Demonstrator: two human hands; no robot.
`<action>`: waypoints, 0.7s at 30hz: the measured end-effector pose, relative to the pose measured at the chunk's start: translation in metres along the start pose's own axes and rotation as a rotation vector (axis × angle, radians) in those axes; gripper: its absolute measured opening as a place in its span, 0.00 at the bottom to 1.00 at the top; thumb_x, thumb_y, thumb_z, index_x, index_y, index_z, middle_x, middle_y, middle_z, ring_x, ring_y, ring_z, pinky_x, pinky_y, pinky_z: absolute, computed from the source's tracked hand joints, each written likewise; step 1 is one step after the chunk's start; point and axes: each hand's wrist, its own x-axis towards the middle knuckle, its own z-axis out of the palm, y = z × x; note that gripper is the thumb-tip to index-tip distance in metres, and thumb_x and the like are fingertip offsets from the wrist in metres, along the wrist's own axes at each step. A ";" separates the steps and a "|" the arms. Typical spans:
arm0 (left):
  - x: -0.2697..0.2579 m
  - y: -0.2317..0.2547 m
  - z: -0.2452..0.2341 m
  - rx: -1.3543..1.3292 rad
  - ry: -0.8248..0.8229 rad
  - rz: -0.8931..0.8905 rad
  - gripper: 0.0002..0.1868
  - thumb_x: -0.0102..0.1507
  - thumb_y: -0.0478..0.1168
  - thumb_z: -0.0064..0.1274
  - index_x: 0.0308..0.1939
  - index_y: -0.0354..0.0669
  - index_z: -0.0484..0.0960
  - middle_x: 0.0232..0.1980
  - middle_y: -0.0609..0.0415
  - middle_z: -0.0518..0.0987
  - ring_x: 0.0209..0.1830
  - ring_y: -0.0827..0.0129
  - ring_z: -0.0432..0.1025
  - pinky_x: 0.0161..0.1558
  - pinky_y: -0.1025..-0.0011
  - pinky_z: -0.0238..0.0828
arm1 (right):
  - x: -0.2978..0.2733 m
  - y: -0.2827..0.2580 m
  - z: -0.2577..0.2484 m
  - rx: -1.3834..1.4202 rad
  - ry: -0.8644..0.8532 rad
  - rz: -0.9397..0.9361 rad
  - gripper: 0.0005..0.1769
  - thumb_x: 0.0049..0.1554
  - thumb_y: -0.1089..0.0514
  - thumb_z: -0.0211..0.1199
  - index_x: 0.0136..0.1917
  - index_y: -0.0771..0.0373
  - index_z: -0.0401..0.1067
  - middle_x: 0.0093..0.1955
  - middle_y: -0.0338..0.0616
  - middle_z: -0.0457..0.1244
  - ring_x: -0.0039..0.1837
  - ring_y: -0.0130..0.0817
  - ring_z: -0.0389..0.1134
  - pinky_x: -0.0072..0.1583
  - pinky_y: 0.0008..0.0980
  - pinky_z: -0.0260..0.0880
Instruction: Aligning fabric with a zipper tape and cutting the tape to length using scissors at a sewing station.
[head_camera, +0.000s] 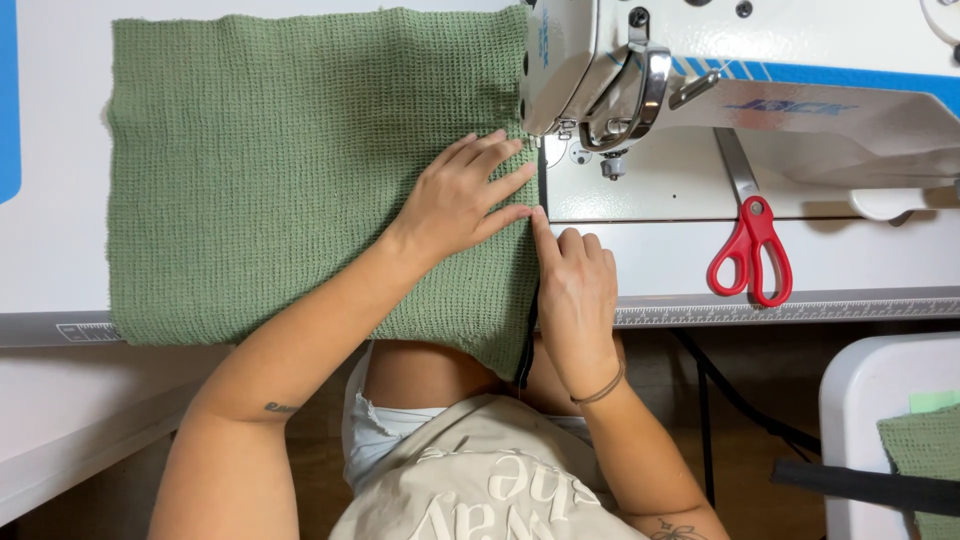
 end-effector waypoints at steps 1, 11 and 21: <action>0.001 -0.001 0.000 -0.001 -0.002 -0.001 0.25 0.70 0.65 0.44 0.61 0.58 0.81 0.59 0.52 0.74 0.63 0.54 0.73 0.64 0.53 0.70 | 0.001 0.000 0.000 0.001 -0.003 0.001 0.25 0.59 0.70 0.54 0.68 0.56 0.74 0.36 0.41 0.56 0.40 0.40 0.58 0.42 0.38 0.55; 0.006 -0.004 -0.002 -0.039 -0.012 -0.031 0.23 0.70 0.65 0.46 0.56 0.57 0.82 0.58 0.53 0.77 0.62 0.54 0.74 0.62 0.53 0.71 | 0.008 0.002 -0.001 0.009 -0.010 -0.004 0.24 0.60 0.70 0.54 0.67 0.57 0.74 0.36 0.42 0.57 0.42 0.42 0.60 0.42 0.39 0.57; 0.007 -0.008 -0.003 -0.108 -0.021 -0.045 0.19 0.67 0.60 0.58 0.54 0.56 0.85 0.59 0.52 0.80 0.63 0.53 0.74 0.65 0.52 0.69 | 0.015 0.007 0.002 -0.001 -0.022 -0.026 0.24 0.60 0.70 0.54 0.67 0.58 0.74 0.35 0.41 0.57 0.40 0.41 0.59 0.43 0.39 0.56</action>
